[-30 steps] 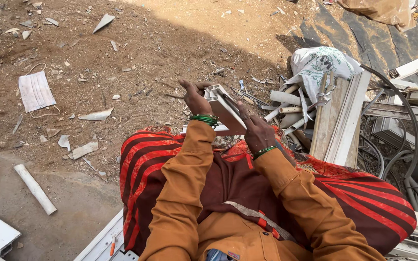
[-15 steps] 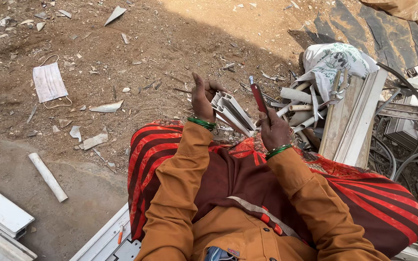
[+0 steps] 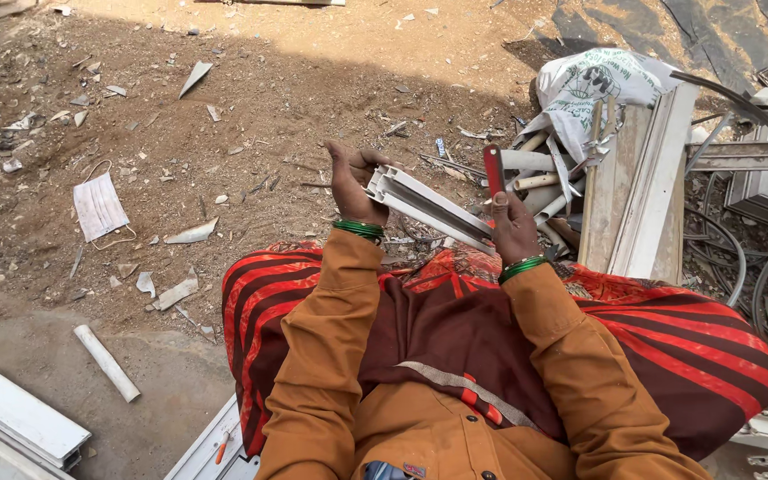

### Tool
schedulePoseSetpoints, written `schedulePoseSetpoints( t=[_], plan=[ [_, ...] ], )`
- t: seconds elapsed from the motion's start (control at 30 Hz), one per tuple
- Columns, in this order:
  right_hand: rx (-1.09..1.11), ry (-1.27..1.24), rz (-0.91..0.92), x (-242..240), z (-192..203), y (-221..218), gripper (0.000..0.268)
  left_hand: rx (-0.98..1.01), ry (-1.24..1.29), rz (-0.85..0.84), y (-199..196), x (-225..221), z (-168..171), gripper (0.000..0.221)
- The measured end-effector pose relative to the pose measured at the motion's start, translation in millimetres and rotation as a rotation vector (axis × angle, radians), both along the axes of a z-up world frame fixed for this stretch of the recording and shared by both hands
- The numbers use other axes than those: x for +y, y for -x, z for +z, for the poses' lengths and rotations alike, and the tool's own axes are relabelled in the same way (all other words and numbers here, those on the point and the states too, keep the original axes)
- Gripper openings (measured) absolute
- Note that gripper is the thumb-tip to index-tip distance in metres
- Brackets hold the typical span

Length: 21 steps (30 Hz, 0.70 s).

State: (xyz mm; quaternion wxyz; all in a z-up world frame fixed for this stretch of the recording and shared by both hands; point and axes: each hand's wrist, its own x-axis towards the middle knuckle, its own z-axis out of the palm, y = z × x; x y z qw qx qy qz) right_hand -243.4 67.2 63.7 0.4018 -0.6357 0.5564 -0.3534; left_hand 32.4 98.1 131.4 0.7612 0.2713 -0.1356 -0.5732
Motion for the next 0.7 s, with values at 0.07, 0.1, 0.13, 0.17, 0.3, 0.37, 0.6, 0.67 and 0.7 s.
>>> schedulePoseSetpoints(
  t=[0.07, 0.1, 0.13, 0.17, 0.3, 0.37, 0.6, 0.67, 0.7],
  plan=[
    [-0.091, -0.039, -0.105, -12.6, -6.3, 16.4, 0.042, 0.089, 0.019, -0.011, -2.2, -6.4, 2.8, 0.081],
    [-0.117, -0.076, -0.146, -17.7, -5.9, 28.4, 0.043, 0.109, 0.033, 0.003, -2.6, -8.1, 4.6, 0.081],
    [-0.144, -0.113, -0.186, -22.2, -5.6, 38.3, 0.044, 0.130, 0.048, 0.017, -4.3, -8.9, 7.5, 0.081],
    [-0.058, -0.007, -0.209, -26.0, -6.1, 46.8, 0.044, 0.152, 0.063, 0.025, -4.8, -10.6, 11.0, 0.081],
    [-0.059, -0.227, -0.259, -38.1, -15.5, 68.6, 0.042, 0.141, 0.057, 0.075, -13.3, -10.3, 27.4, 0.078],
    [-0.315, -0.514, -0.193, -43.6, -23.7, 68.8, 0.045, 0.141, 0.090, 0.106, -19.7, -9.5, 33.8, 0.076],
    [-1.083, -0.695, 0.168, -23.1, 14.8, 44.4, 0.060, 0.248, 0.005, 0.283, -32.9, -0.4, 32.4, 0.072],
    [-1.072, -0.666, 0.140, -17.9, 34.3, 45.1, 0.065, 0.238, 0.034, 0.244, -32.3, 1.8, 25.7, 0.071],
    [-1.063, -0.657, 0.124, -14.3, 40.1, 45.7, 0.067, 0.230, 0.045, 0.208, -31.3, 4.4, 21.3, 0.073]
  ],
)
